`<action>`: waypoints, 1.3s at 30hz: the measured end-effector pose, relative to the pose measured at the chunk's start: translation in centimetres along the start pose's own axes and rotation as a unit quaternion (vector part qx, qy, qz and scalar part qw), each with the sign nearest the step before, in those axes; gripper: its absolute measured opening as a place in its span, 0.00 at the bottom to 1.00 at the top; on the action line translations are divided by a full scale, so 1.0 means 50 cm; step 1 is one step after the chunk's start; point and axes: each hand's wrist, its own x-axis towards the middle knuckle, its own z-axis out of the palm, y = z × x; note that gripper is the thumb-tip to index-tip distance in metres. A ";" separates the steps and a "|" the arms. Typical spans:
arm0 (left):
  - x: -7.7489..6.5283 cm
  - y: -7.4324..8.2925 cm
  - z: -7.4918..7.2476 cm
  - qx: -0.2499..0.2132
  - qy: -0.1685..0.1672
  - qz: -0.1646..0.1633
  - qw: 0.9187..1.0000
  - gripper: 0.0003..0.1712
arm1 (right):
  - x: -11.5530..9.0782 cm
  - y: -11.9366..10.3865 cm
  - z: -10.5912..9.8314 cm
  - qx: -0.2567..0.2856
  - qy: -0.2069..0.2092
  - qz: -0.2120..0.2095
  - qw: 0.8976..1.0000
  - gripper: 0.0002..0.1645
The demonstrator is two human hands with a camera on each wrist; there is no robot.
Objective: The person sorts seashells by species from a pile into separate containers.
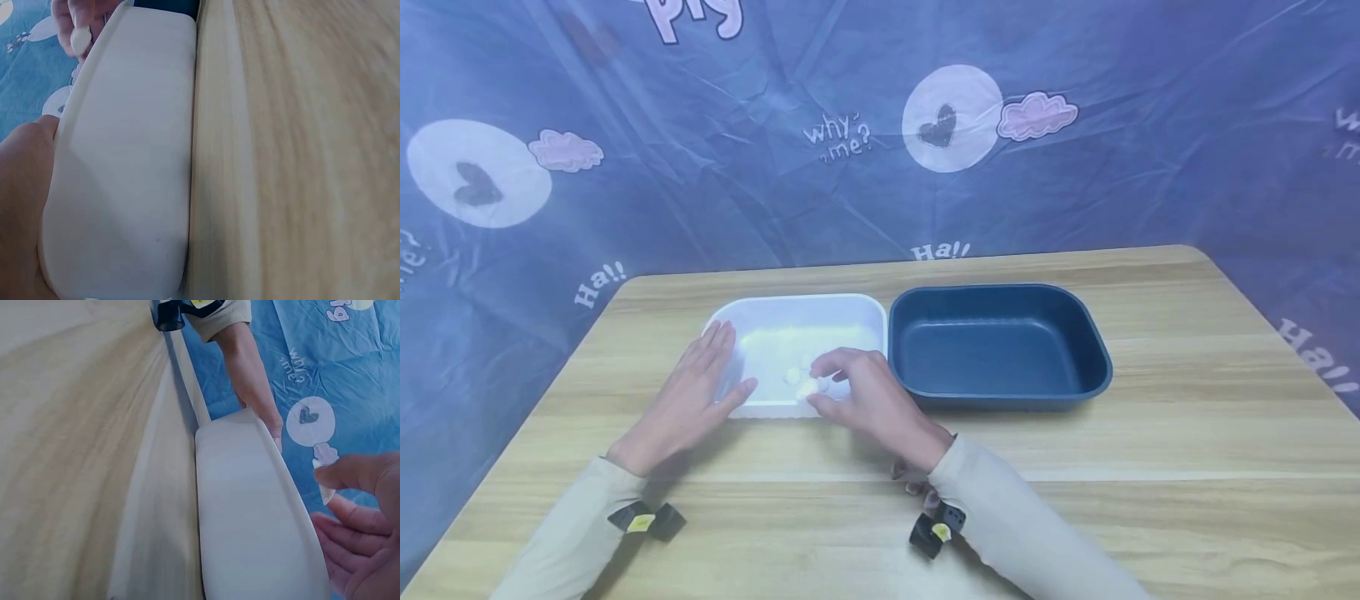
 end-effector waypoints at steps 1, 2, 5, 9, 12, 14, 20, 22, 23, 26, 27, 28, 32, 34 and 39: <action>0.000 0.000 0.000 -0.001 -0.001 0.000 1.000 0.49 | 0.006 0.000 0.002 -0.003 0.000 0.011 1.000 0.13; 0.000 0.000 -0.001 -0.001 -0.002 0.000 1.000 0.49 | 0.011 0.000 0.002 -0.007 -0.002 0.024 1.000 0.14; 0.000 0.001 -0.003 0.001 -0.002 0.000 1.000 0.49 | 0.029 0.002 0.003 -0.021 -0.017 0.058 0.998 0.14; 0.002 0.003 -0.005 0.003 -0.003 -0.002 1.000 0.49 | 0.054 0.010 -0.002 -0.055 -0.037 0.093 0.993 0.12; 0.004 0.004 -0.006 0.005 -0.005 -0.002 1.000 0.49 | 0.071 0.017 -0.004 -0.083 -0.043 0.118 0.989 0.11; 0.005 0.004 -0.007 0.007 -0.005 -0.003 1.000 0.50 | 0.081 0.021 -0.003 -0.098 -0.050 0.133 0.985 0.11; 0.003 0.001 -0.012 0.002 -0.014 -0.009 1.000 0.52 | 0.105 0.027 0.004 -0.159 -0.094 0.151 0.971 0.11; 0.001 -0.001 -0.014 0.000 -0.017 -0.015 1.000 0.53 | 0.111 0.028 0.004 -0.185 -0.107 0.146 0.966 0.11; 0.001 -0.002 -0.014 0.001 -0.019 -0.018 1.000 0.53 | 0.113 0.030 0.003 -0.197 -0.112 0.144 0.963 0.10; 0.000 -0.005 -0.017 0.001 -0.025 -0.025 0.999 0.54 | 0.119 0.034 0.004 -0.230 -0.126 0.132 0.956 0.06; 0.000 -0.005 -0.018 0.002 -0.026 -0.028 0.999 0.54 | 0.121 0.037 0.005 -0.237 -0.130 0.128 0.954 0.04; 0.000 -0.006 -0.019 0.001 -0.028 -0.029 0.999 0.54 | 0.123 0.038 0.007 -0.241 -0.134 0.127 0.953 0.03; 0.000 -0.005 -0.021 -0.005 -0.038 -0.038 0.999 0.55 | 0.130 0.045 0.015 -0.265 -0.137 0.117 0.947 0.06; -0.001 -0.005 -0.021 -0.007 -0.041 -0.041 0.998 0.55 | 0.132 0.047 0.018 -0.280 -0.137 0.114 0.943 0.10; -0.002 -0.004 -0.020 -0.011 -0.046 -0.042 0.998 0.55 | 0.128 0.050 0.022 -0.315 -0.144 0.112 0.931 0.14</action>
